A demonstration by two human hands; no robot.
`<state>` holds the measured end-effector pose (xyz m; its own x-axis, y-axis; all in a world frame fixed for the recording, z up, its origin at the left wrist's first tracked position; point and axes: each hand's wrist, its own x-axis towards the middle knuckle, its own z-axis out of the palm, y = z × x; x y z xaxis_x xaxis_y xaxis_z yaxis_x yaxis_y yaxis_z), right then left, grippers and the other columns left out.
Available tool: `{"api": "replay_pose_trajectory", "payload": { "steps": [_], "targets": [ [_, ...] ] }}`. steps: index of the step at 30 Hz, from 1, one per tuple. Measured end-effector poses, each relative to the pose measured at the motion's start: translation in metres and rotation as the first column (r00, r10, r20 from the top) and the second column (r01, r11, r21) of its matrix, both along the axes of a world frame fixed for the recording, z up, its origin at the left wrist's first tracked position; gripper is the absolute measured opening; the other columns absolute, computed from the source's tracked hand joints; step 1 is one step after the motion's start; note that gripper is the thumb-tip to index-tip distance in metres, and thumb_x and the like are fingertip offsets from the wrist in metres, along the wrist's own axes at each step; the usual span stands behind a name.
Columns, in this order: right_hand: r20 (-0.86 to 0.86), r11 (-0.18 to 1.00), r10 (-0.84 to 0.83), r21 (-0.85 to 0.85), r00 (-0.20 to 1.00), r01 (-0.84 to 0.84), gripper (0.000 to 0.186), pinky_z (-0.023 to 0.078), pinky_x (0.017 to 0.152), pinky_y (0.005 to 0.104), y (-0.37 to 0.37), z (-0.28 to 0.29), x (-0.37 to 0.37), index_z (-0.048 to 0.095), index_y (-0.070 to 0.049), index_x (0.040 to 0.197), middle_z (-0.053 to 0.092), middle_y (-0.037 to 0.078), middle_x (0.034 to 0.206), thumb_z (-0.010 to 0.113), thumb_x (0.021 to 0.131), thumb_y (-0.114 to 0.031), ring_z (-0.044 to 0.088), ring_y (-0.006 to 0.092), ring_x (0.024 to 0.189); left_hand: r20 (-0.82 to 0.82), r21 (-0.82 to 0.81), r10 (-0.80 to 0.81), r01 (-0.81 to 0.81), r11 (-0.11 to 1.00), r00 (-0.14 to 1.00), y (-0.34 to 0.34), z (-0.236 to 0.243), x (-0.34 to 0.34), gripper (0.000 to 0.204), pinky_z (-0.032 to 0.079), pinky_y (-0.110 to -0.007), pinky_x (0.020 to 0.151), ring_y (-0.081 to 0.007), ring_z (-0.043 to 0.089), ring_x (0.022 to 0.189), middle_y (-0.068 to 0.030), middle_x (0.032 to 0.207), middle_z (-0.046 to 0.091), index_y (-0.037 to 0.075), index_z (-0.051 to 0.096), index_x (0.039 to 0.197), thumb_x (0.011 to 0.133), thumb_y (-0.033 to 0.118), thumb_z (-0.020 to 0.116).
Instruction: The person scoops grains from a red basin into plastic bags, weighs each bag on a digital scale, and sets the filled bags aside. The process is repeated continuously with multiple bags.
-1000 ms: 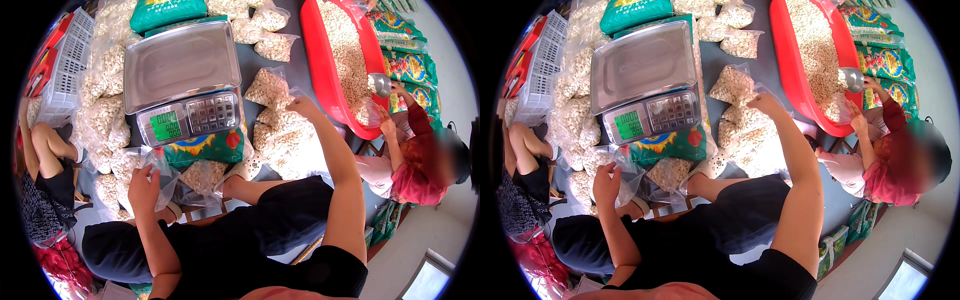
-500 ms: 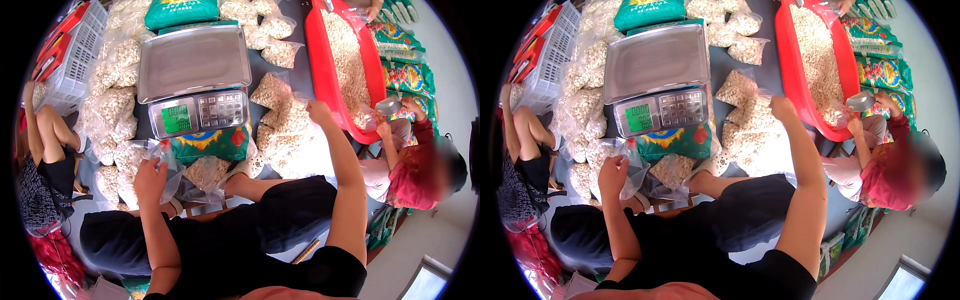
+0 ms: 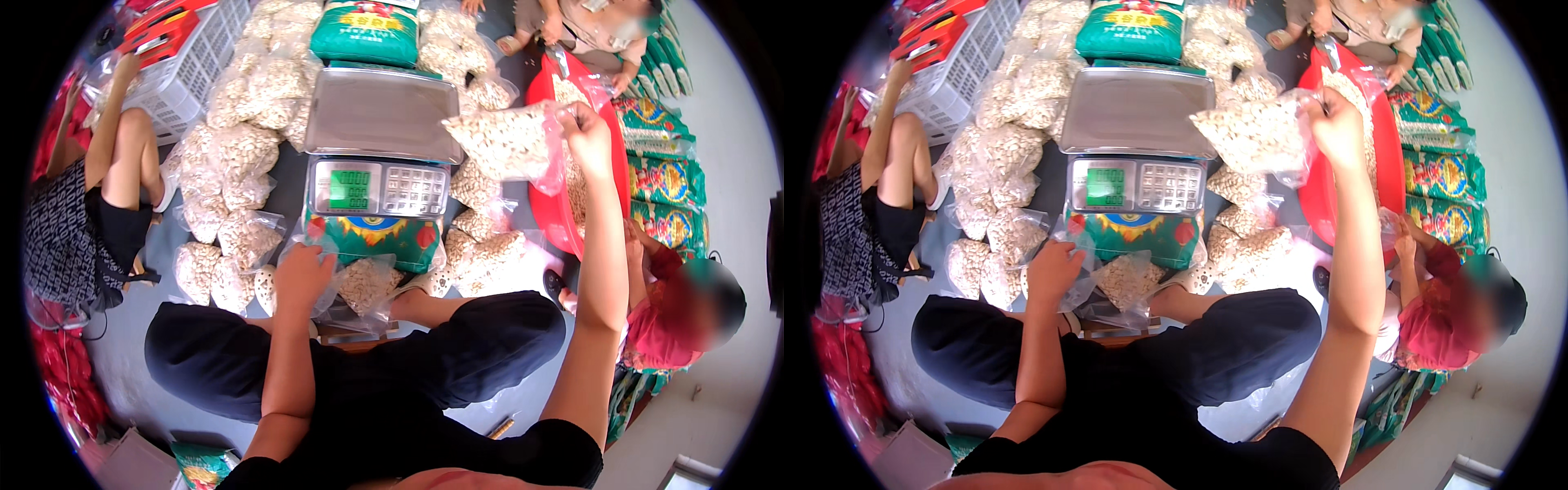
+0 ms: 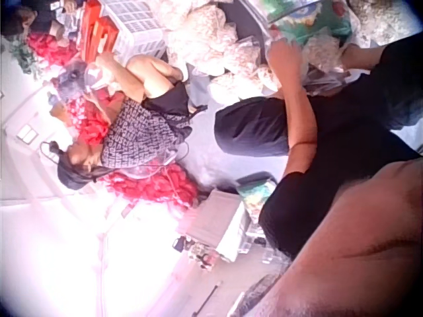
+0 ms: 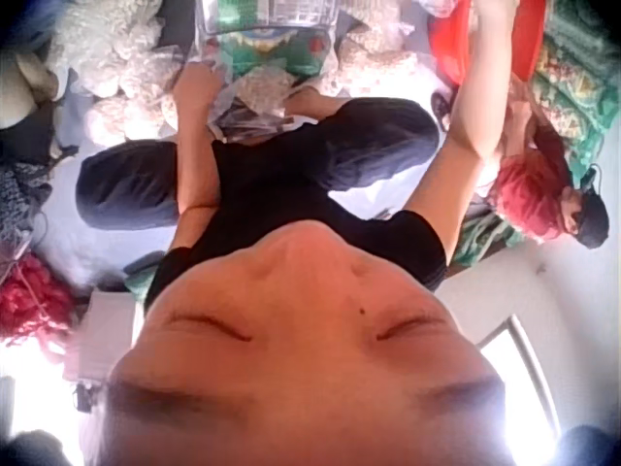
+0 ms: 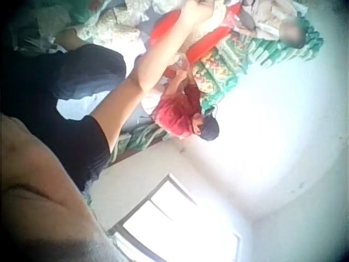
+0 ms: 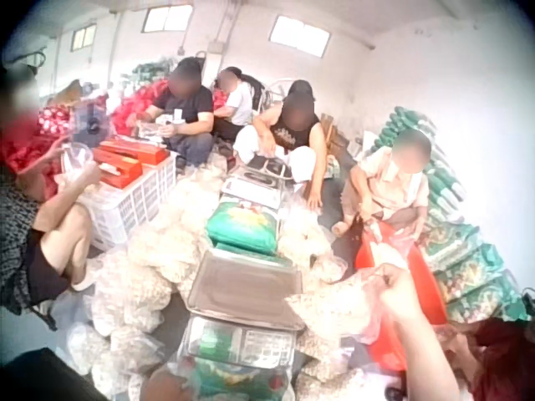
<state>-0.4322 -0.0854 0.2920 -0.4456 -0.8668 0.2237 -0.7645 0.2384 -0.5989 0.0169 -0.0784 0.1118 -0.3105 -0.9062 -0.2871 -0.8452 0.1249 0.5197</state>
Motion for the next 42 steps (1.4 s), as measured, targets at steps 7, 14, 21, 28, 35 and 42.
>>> {"api": "replay_pose_trajectory", "payload": {
  "steps": [7, 14, 21, 28, 35, 42],
  "targets": [
    [-0.066, 0.997, 0.037, 0.067, 0.997, -0.033, 0.032, 0.05, 0.064, 0.036, -0.104, -0.072, 0.073, 0.07, -0.005, 0.083, 0.064, 0.014, 0.065, 0.067, 0.08, -0.036, 0.064, 0.0289, 0.063, -0.036, -0.001, -0.046, 0.046, 0.999, 0.998, 0.003, -0.003, 0.005, 0.035, 0.05, -0.042, 0.074, -0.031, 0.063, 0.089, -0.0131, 0.099, 0.063, 0.006, 0.068, 0.097, 0.082, 0.037, 0.059],
    [0.057, 0.976, -0.064, 0.213, 0.996, 0.05, 0.039, 0.051, 0.071, 0.0361, -0.119, -0.101, 0.1, 0.072, -0.007, 0.089, 0.065, 0.014, 0.07, 0.06, 0.084, -0.043, 0.065, 0.0253, 0.068, -0.049, -0.076, -0.039, 0.035, 0.996, 0.998, 0.005, -0.006, 0.022, 0.032, 0.051, -0.043, 0.068, -0.0313, 0.063, 0.083, -0.0128, 0.093, 0.062, 0.006, 0.066, 0.088, 0.082, 0.037, 0.06],
    [-0.836, 0.987, 0.107, 0.024, 0.539, -0.159, 0.015, 0.049, 0.079, 0.0395, -0.094, -0.068, 0.137, 0.073, -0.018, 0.087, 0.061, 0.005, 0.09, 0.067, 0.078, -0.028, 0.059, 0.0271, 0.088, -0.026, -0.094, -0.072, 0.07, 0.993, 0.997, 0.006, -0.014, 0.029, 0.032, 0.051, -0.044, 0.065, -0.0319, 0.064, 0.079, -0.0132, 0.088, 0.061, 0.005, 0.064, 0.083, 0.081, 0.037, 0.061],
    [-0.527, 0.936, 0.189, -0.159, 0.828, -0.315, 0.016, 0.049, 0.079, 0.0355, -0.106, -0.047, 0.167, 0.066, -0.009, 0.097, 0.062, 0.007, 0.094, 0.06, 0.083, -0.009, 0.061, 0.0247, 0.092, 0.016, -0.007, -0.075, 0.075, 0.997, 0.997, 0.006, -0.01, 0.03, 0.034, 0.049, -0.044, 0.07, -0.0328, 0.061, 0.084, -0.0144, 0.09, 0.061, 0.006, 0.067, 0.092, 0.082, 0.038, 0.058],
    [-0.173, 0.992, 0.095, 0.096, 0.98, -0.079, 0.038, 0.045, 0.091, 0.0416, -0.122, -0.085, 0.147, 0.054, 0.006, 0.118, 0.061, 0.028, 0.11, 0.05, 0.087, -0.016, 0.059, 0.0397, 0.105, 0.002, 0.005, -0.085, 0.085, 0.996, 0.996, 0.006, -0.005, 0.027, 0.033, 0.051, -0.044, 0.067, -0.0314, 0.064, 0.084, -0.0138, 0.092, 0.061, 0.004, 0.066, 0.086, 0.083, 0.037, 0.062],
    [0.193, 0.944, -0.176, 0.313, 0.965, 0.11, 0.035, 0.044, 0.096, 0.0351, -0.135, -0.09, 0.158, 0.049, 0.012, 0.119, 0.059, 0.025, 0.115, 0.044, 0.091, -0.009, 0.058, 0.0328, 0.109, 0.007, 0.047, -0.075, 0.074, 0.996, 0.997, 0.006, -0.006, 0.026, 0.035, 0.049, -0.044, 0.072, -0.0326, 0.062, 0.086, -0.0144, 0.092, 0.062, 0.006, 0.066, 0.094, 0.083, 0.039, 0.059]
  ]
}}
